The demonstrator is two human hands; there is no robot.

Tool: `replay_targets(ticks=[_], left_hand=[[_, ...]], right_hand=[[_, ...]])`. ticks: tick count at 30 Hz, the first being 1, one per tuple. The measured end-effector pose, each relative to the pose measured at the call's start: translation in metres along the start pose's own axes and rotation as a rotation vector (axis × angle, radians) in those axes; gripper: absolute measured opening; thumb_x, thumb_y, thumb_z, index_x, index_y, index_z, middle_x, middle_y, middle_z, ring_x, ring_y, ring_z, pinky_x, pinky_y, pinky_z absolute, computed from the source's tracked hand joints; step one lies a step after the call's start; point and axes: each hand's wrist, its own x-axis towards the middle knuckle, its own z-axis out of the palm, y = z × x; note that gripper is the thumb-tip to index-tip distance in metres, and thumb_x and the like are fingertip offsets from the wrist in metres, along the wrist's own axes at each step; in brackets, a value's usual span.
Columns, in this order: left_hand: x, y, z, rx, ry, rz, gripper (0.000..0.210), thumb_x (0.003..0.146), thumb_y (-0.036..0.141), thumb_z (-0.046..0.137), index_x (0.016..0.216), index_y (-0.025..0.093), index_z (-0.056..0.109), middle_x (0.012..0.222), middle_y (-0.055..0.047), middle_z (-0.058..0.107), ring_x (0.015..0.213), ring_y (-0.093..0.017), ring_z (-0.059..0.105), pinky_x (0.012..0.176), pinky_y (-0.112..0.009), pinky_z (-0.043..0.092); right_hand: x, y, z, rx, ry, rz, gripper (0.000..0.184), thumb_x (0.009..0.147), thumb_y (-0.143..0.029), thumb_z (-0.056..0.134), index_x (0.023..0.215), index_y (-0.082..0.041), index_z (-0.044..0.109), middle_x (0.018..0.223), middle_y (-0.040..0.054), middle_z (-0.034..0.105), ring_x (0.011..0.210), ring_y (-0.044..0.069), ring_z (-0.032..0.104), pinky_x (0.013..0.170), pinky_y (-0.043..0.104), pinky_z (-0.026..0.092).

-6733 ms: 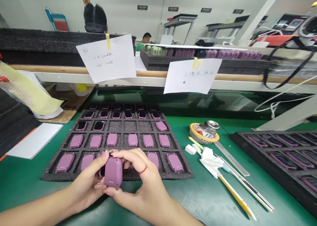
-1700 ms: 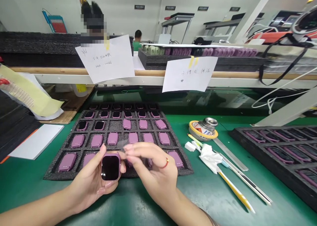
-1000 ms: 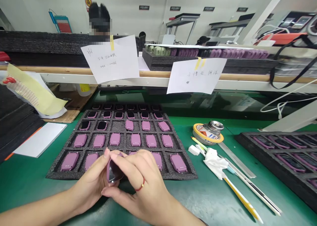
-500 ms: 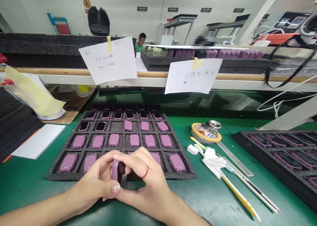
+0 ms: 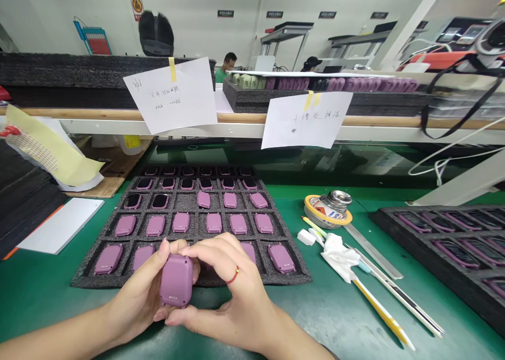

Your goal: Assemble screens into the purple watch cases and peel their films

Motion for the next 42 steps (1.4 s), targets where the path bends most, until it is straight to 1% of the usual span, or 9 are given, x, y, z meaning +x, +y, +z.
replay_targets(ticks=[9, 15, 18, 21, 24, 30, 36, 39, 42], left_hand=[[-0.003, 0.003, 0.001, 0.001, -0.014, 0.001, 0.056, 0.072, 0.070, 0.074, 0.082, 0.016, 0.059, 0.073, 0.001, 0.064, 0.042, -0.002, 0.047, 0.034, -0.011, 0.024], [0.008, 0.001, -0.005, 0.030, 0.091, 0.015, 0.054, 0.074, 0.068, 0.073, 0.085, 0.016, 0.059, 0.069, 0.002, 0.060, 0.046, -0.003, 0.042, 0.037, -0.013, 0.025], [0.018, 0.004, -0.014, 0.142, 0.176, 0.075, 0.051, 0.073, 0.065, 0.073, 0.079, 0.018, 0.054, 0.066, 0.004, 0.056, 0.046, -0.004, 0.039, 0.040, -0.014, 0.028], [0.024, 0.009, -0.021, 0.240, 0.161, 0.070, 0.046, 0.070, 0.056, 0.078, 0.077, 0.017, 0.054, 0.073, 0.001, 0.062, 0.047, -0.004, 0.041, 0.041, -0.016, 0.029], [0.027, 0.012, -0.023, 0.286, 0.116, 0.028, 0.042, 0.068, 0.049, 0.080, 0.076, 0.016, 0.056, 0.075, -0.002, 0.065, 0.045, -0.004, 0.042, 0.038, -0.017, 0.029], [0.026, 0.011, -0.025, 0.341, 0.071, 0.022, 0.039, 0.069, 0.048, 0.075, 0.076, 0.016, 0.054, 0.074, -0.001, 0.065, 0.042, -0.002, 0.041, 0.038, -0.016, 0.030], [0.029, 0.008, -0.027, 0.396, 0.042, 0.015, 0.035, 0.073, 0.047, 0.069, 0.077, 0.017, 0.053, 0.072, 0.001, 0.066, 0.036, -0.002, 0.040, 0.035, -0.017, 0.029], [0.030, 0.007, -0.029, 0.434, 0.030, 0.007, 0.034, 0.075, 0.047, 0.068, 0.076, 0.017, 0.053, 0.067, 0.002, 0.065, 0.033, -0.002, 0.039, 0.034, -0.017, 0.027], [0.030, 0.007, -0.029, 0.452, 0.028, 0.010, 0.036, 0.074, 0.049, 0.068, 0.077, 0.018, 0.051, 0.068, 0.002, 0.065, 0.034, -0.003, 0.040, 0.033, -0.017, 0.027]], right_hand=[[0.000, 0.001, 0.003, -0.046, -0.010, -0.036, 0.058, 0.083, -0.041, 0.079, 0.130, -0.023, 0.051, 0.098, 0.0060, 0.072, 0.090, 0.021, 0.066, 0.081, 0.035, 0.053], [-0.002, 0.008, 0.005, -0.243, 0.014, -0.065, 0.052, 0.081, -0.025, 0.075, 0.129, -0.022, 0.054, 0.103, 0.0067, 0.072, 0.090, 0.022, 0.066, 0.080, 0.038, 0.052], [0.009, 0.026, 0.001, -0.322, 0.100, 0.108, 0.039, 0.080, -0.026, 0.071, 0.118, -0.022, 0.060, 0.104, 0.0067, 0.073, 0.087, 0.022, 0.068, 0.079, 0.037, 0.054], [0.034, 0.051, 0.003, -0.369, 0.120, 0.358, 0.031, 0.085, -0.033, 0.064, 0.113, -0.019, 0.063, 0.097, 0.0071, 0.073, 0.082, 0.021, 0.068, 0.077, 0.035, 0.056], [0.061, 0.075, 0.016, -0.432, 0.033, 0.371, 0.036, 0.085, -0.036, 0.067, 0.114, -0.017, 0.065, 0.101, 0.0092, 0.073, 0.092, 0.024, 0.068, 0.087, 0.041, 0.054], [0.084, 0.109, 0.050, -0.514, -0.249, 0.358, 0.040, 0.087, -0.033, 0.070, 0.124, -0.019, 0.066, 0.135, 0.0153, 0.063, 0.132, 0.033, 0.052, 0.114, 0.055, 0.032], [0.094, 0.122, 0.015, -0.562, -0.391, 0.411, 0.051, 0.071, -0.041, 0.085, 0.114, -0.018, 0.071, 0.153, 0.0175, 0.044, 0.149, 0.038, 0.026, 0.120, 0.056, 0.020], [0.097, 0.129, -0.003, -0.537, -0.504, 0.444, 0.055, 0.062, -0.043, 0.090, 0.110, -0.023, 0.074, 0.150, 0.0167, 0.048, 0.146, 0.039, 0.033, 0.116, 0.056, 0.030], [0.101, 0.136, -0.009, -0.521, -0.569, 0.452, 0.053, 0.068, -0.041, 0.087, 0.114, -0.021, 0.073, 0.146, 0.0181, 0.052, 0.141, 0.035, 0.043, 0.113, 0.049, 0.036]])
